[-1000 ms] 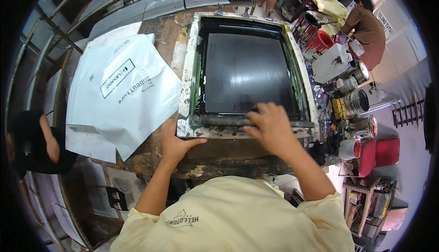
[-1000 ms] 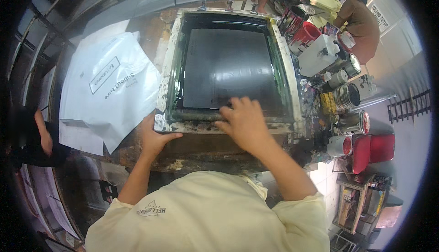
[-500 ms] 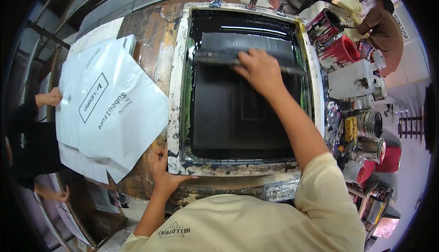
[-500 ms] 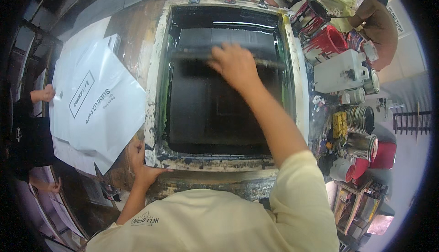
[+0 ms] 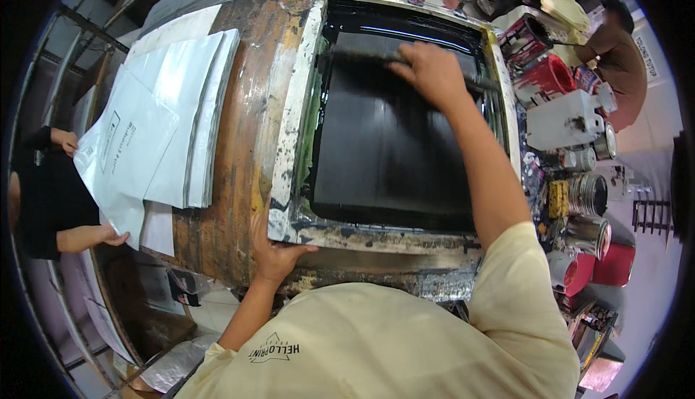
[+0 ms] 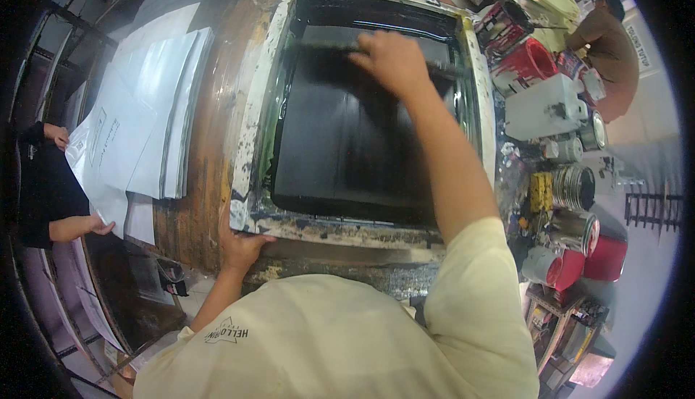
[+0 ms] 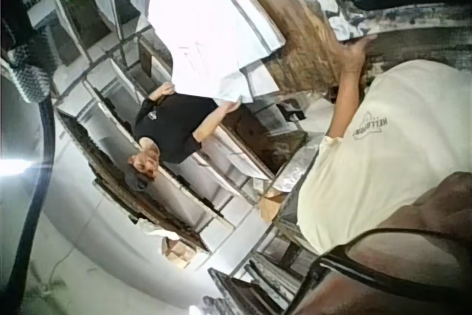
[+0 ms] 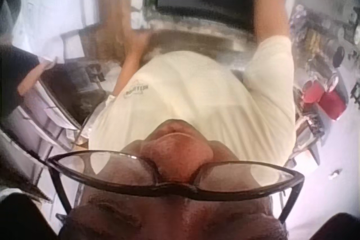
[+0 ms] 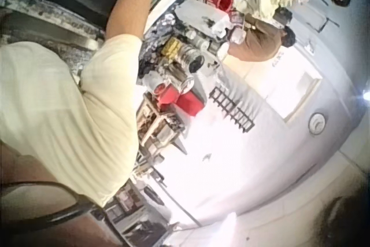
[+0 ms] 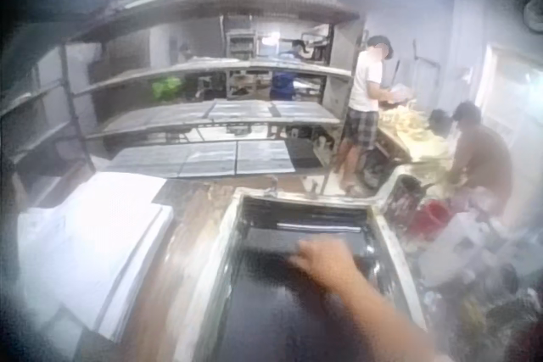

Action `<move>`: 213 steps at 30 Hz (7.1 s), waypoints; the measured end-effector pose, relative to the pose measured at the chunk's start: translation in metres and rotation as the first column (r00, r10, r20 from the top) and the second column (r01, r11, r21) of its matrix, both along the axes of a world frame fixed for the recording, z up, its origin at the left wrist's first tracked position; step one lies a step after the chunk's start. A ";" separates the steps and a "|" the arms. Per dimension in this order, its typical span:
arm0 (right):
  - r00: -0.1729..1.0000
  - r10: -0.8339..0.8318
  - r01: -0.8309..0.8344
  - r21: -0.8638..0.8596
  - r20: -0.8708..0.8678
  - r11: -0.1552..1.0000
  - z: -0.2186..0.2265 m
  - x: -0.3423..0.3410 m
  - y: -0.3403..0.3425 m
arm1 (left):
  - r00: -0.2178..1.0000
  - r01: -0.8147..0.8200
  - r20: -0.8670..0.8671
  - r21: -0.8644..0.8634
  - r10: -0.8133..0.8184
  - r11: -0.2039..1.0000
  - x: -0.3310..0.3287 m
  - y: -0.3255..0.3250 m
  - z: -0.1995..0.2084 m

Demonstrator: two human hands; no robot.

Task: The person performs screen printing on white plastic mailers by positioning each bag on a flat surface, lowering a silk-screen frame, and spreading ink across the mesh using a squeegee.

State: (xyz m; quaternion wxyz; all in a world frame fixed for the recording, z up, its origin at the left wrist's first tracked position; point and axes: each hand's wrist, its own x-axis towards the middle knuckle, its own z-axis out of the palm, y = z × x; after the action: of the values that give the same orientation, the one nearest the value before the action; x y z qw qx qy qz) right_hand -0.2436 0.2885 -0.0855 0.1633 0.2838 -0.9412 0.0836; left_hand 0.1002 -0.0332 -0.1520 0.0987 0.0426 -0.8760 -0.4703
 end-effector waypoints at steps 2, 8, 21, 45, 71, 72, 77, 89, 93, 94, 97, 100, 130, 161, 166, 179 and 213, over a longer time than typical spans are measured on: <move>1.000 -0.022 0.022 0.009 0.011 1.000 0.005 0.065 -0.003 | 0.999 0.006 -0.032 0.115 -0.003 0.993 -0.002 0.002 -0.005; 0.986 -0.048 0.037 0.075 0.159 0.996 0.049 0.244 -0.017 | 0.996 0.004 -0.085 0.255 0.018 0.967 -0.013 0.007 -0.003; 0.854 -0.102 0.049 -0.116 -0.511 0.992 0.222 0.207 -0.030 | 0.904 0.111 -0.411 -0.029 -0.113 0.993 -0.067 0.041 0.119; 0.940 -0.106 0.042 -0.199 -0.324 0.979 0.290 0.145 -0.034 | 0.942 -0.245 -0.199 0.150 0.272 0.958 -0.087 0.022 0.117; 0.986 -0.015 -0.015 0.175 0.167 0.984 0.132 0.266 -0.020 | 0.980 0.153 0.044 0.452 -0.194 0.879 -0.047 -0.003 0.086; 0.972 -0.048 0.010 0.162 0.231 0.987 0.111 0.272 -0.022 | 0.984 0.147 0.036 0.373 -0.173 0.916 -0.039 -0.007 0.058; 0.927 -0.056 0.066 -0.015 0.371 0.998 0.028 0.293 -0.025 | 0.994 0.091 -0.030 -0.279 -0.103 0.956 -0.028 -0.011 0.021; 0.999 -0.032 0.031 -0.056 -0.018 0.998 -0.019 0.021 -0.008 | 0.991 0.120 0.088 -0.322 -0.096 0.939 -0.028 -0.016 0.026; 0.995 0.040 -0.041 0.011 0.092 0.999 0.003 -0.073 -0.005 | 0.997 0.082 0.020 -0.257 -0.080 0.963 -0.019 -0.019 0.018; 0.990 0.051 -0.058 0.049 0.130 0.997 0.010 -0.095 0.000 | 0.999 0.035 0.005 -0.147 -0.034 0.989 -0.014 -0.018 0.009; 0.987 0.054 -0.064 0.065 0.151 0.996 0.025 -0.117 0.005 | 0.983 -0.171 0.022 0.475 0.182 0.863 0.007 0.018 -0.005; 0.997 -0.005 -0.001 0.076 0.073 0.997 0.011 -0.095 0.008 | 1.000 0.016 -0.020 0.116 -0.014 0.993 0.003 -0.009 -0.012; 0.903 -0.092 0.072 -0.064 -0.419 0.995 0.255 0.184 -0.033 | 0.964 0.258 0.216 -0.628 -0.153 0.734 -0.005 0.066 0.021; 0.908 -0.105 0.074 -0.092 -0.405 0.993 0.282 0.156 -0.024 | 0.969 -0.174 -0.160 0.086 0.186 0.981 -0.099 -0.015 0.137; 0.928 -0.174 0.135 -0.138 -0.329 0.981 0.276 0.168 -0.034 | 0.975 -0.214 -0.077 -0.101 0.207 0.971 -0.137 -0.178 0.127; 0.896 -0.163 0.104 -0.162 -0.413 0.981 0.267 0.182 -0.044 | 0.747 -0.529 -0.416 -0.844 0.518 0.085 -0.232 -0.405 0.146; 0.999 -0.003 0.003 -0.001 0.054 1.000 -0.005 -0.041 -0.013 | 0.995 0.088 -0.014 -0.339 -0.099 0.937 -0.025 -0.012 0.025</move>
State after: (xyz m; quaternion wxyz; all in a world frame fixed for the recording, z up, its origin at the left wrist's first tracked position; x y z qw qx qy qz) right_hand -0.2848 0.2750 -0.0908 0.1380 0.2798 -0.9457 0.0914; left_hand 0.0752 -0.0451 -0.1270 0.0957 -0.0239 -0.9430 -0.3179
